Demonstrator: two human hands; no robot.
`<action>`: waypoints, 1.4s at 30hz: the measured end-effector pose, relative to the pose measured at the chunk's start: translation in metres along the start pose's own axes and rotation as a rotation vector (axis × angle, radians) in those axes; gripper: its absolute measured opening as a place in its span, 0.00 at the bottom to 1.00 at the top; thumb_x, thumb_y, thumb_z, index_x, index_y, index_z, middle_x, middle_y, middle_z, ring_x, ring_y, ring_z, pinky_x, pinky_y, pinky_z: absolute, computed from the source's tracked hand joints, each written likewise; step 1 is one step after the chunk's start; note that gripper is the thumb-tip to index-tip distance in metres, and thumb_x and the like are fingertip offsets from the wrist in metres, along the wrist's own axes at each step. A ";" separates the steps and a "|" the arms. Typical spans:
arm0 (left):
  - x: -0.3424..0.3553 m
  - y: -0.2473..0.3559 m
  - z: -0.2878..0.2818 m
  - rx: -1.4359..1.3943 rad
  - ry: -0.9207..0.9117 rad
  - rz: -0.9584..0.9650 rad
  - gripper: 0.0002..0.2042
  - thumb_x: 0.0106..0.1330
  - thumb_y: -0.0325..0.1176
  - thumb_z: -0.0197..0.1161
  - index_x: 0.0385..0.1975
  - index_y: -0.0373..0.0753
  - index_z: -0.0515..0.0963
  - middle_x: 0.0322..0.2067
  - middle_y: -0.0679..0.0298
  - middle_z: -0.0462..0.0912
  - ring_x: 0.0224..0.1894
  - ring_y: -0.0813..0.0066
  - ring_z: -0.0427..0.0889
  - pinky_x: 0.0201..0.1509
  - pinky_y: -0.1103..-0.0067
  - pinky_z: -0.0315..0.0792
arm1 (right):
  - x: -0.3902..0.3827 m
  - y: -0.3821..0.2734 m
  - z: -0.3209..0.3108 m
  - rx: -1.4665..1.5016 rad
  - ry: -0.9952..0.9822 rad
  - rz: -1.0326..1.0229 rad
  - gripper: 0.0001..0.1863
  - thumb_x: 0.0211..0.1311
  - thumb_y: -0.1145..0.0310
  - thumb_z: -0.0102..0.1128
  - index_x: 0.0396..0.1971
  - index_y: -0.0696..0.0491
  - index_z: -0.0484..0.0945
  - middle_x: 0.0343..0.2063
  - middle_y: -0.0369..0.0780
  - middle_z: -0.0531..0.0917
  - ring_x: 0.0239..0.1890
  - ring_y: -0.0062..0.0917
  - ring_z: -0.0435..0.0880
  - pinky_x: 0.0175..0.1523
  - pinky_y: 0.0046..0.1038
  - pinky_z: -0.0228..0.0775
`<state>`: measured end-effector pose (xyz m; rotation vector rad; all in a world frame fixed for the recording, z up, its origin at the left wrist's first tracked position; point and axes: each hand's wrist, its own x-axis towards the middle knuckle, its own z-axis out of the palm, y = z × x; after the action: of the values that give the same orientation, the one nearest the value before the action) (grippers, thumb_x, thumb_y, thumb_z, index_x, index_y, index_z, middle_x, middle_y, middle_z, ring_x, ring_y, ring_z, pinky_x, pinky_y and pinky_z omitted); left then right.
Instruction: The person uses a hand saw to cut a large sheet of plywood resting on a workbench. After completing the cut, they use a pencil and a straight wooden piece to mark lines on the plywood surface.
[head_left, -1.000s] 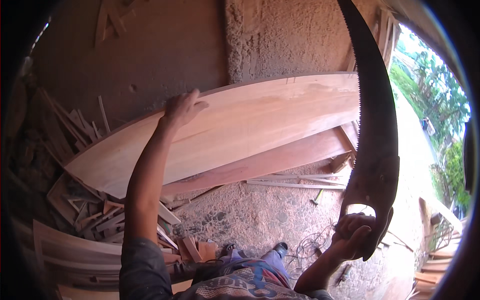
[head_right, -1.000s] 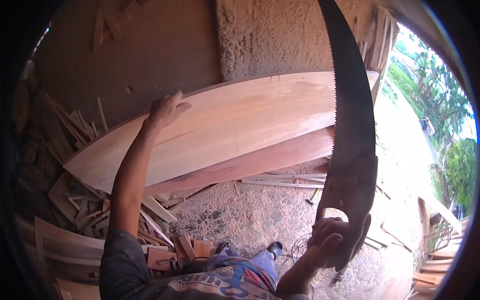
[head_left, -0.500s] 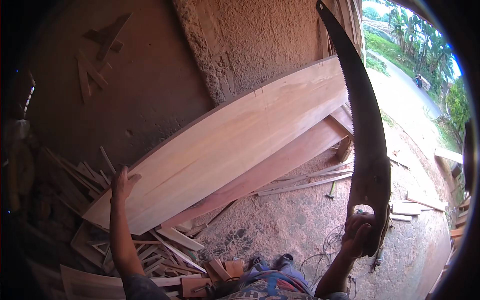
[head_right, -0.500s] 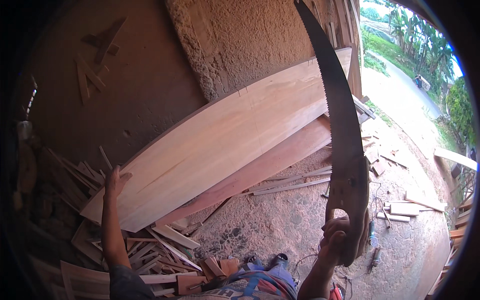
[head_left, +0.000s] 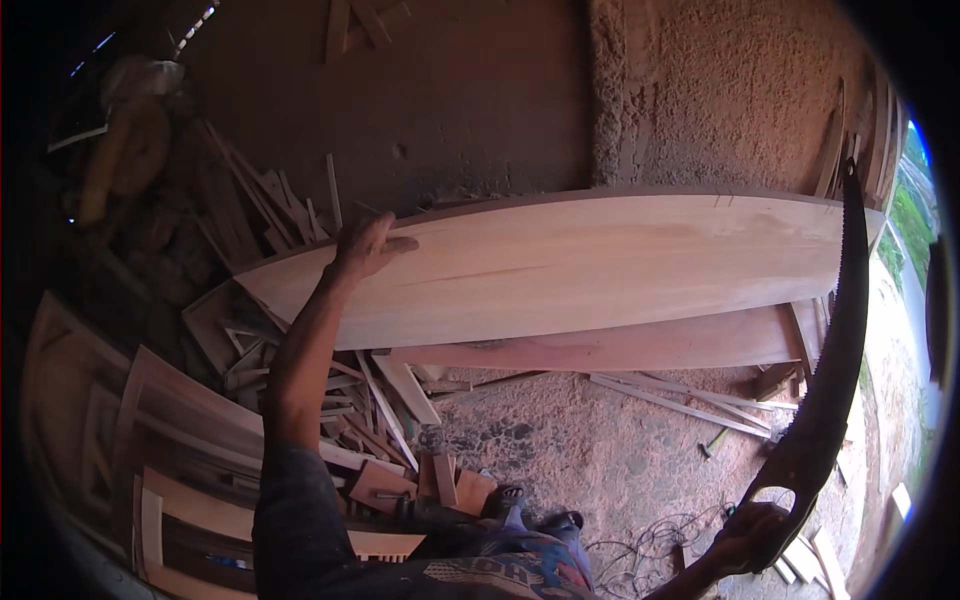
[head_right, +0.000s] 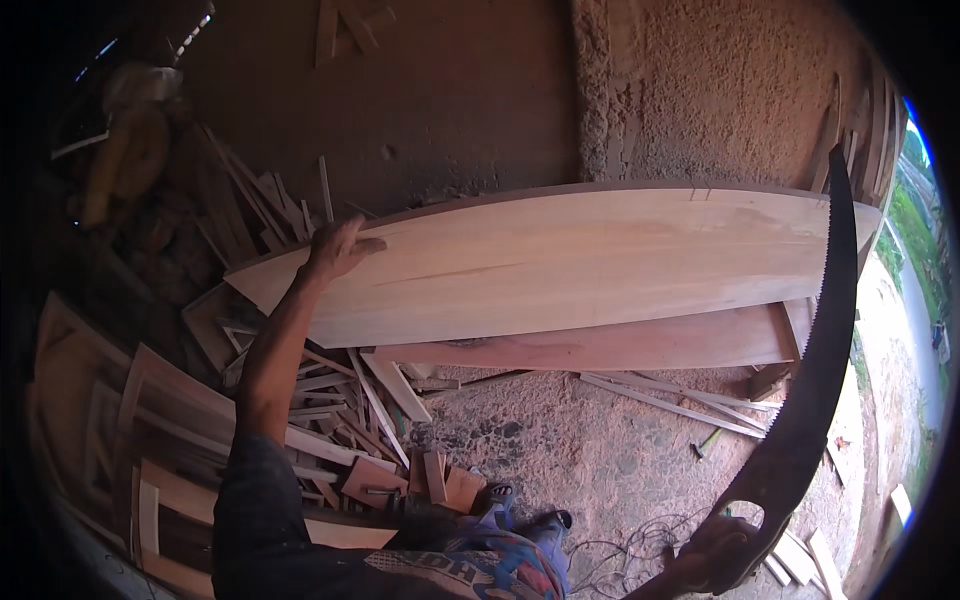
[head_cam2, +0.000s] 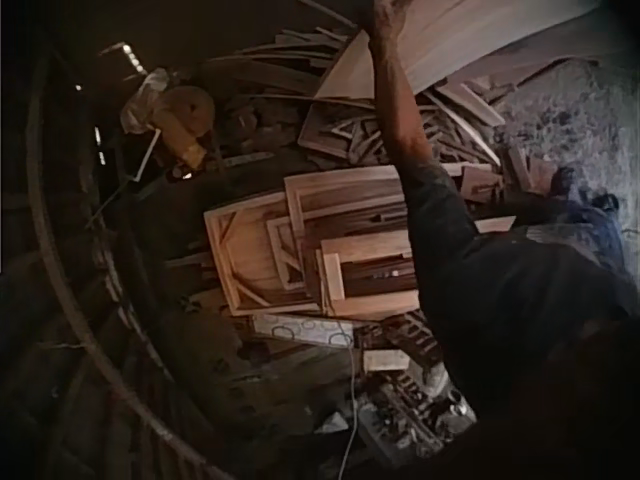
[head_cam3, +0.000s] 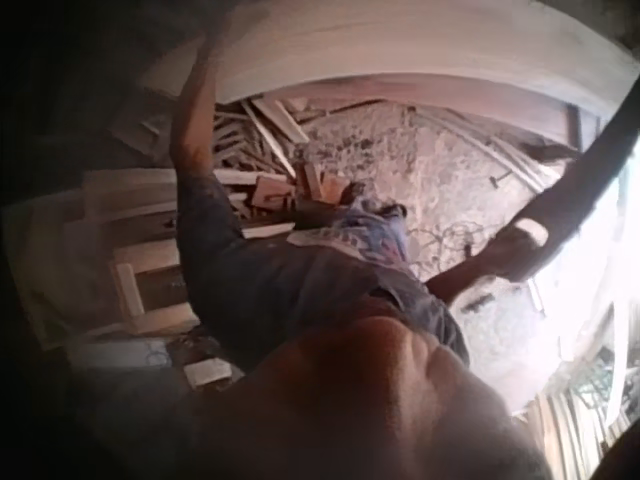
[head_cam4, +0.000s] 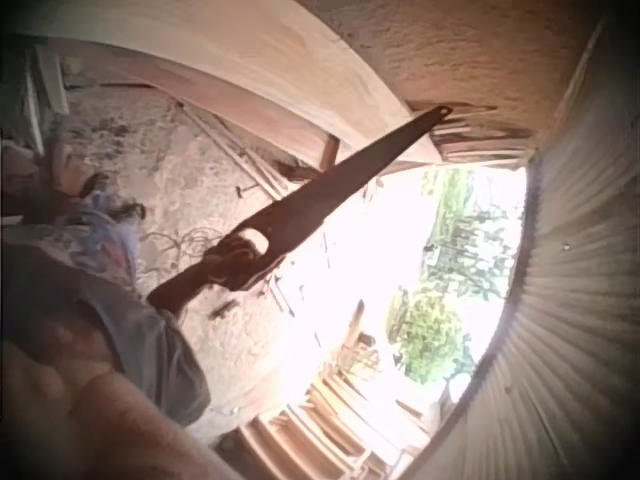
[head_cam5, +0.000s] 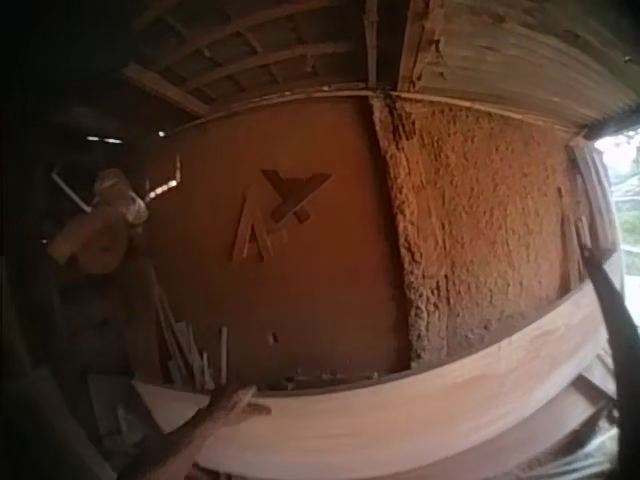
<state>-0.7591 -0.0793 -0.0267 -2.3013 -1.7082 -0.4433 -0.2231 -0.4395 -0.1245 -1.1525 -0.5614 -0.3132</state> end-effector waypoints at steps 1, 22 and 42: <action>-0.003 0.001 0.004 -0.018 0.024 0.015 0.32 0.58 0.63 0.70 0.32 0.33 0.74 0.27 0.46 0.82 0.33 0.45 0.84 0.37 0.58 0.74 | -0.003 0.002 0.004 0.088 -0.101 0.015 0.15 0.76 0.64 0.56 0.27 0.54 0.71 0.19 0.32 0.65 0.17 0.13 0.60 0.22 0.16 0.52; 0.099 0.189 0.048 -0.210 0.107 0.160 0.28 0.56 0.61 0.71 0.35 0.37 0.83 0.34 0.51 0.88 0.39 0.51 0.89 0.44 0.58 0.79 | -0.094 -0.103 0.067 -0.109 -0.637 -0.210 0.29 0.70 0.63 0.51 0.59 0.74 0.72 0.25 0.47 0.82 0.16 0.19 0.75 0.25 0.23 0.71; 0.118 0.206 0.047 -0.416 0.044 0.320 0.18 0.70 0.39 0.64 0.58 0.53 0.71 0.54 0.64 0.85 0.53 0.58 0.86 0.55 0.64 0.79 | -0.065 -0.094 0.083 -0.011 -0.857 -0.130 0.24 0.64 0.74 0.63 0.60 0.65 0.76 0.60 0.55 0.78 0.53 0.44 0.86 0.49 0.34 0.81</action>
<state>-0.5252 -0.0164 -0.0280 -2.7631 -1.2836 -0.8366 -0.3453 -0.4022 -0.0652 -1.2399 -1.3872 0.0908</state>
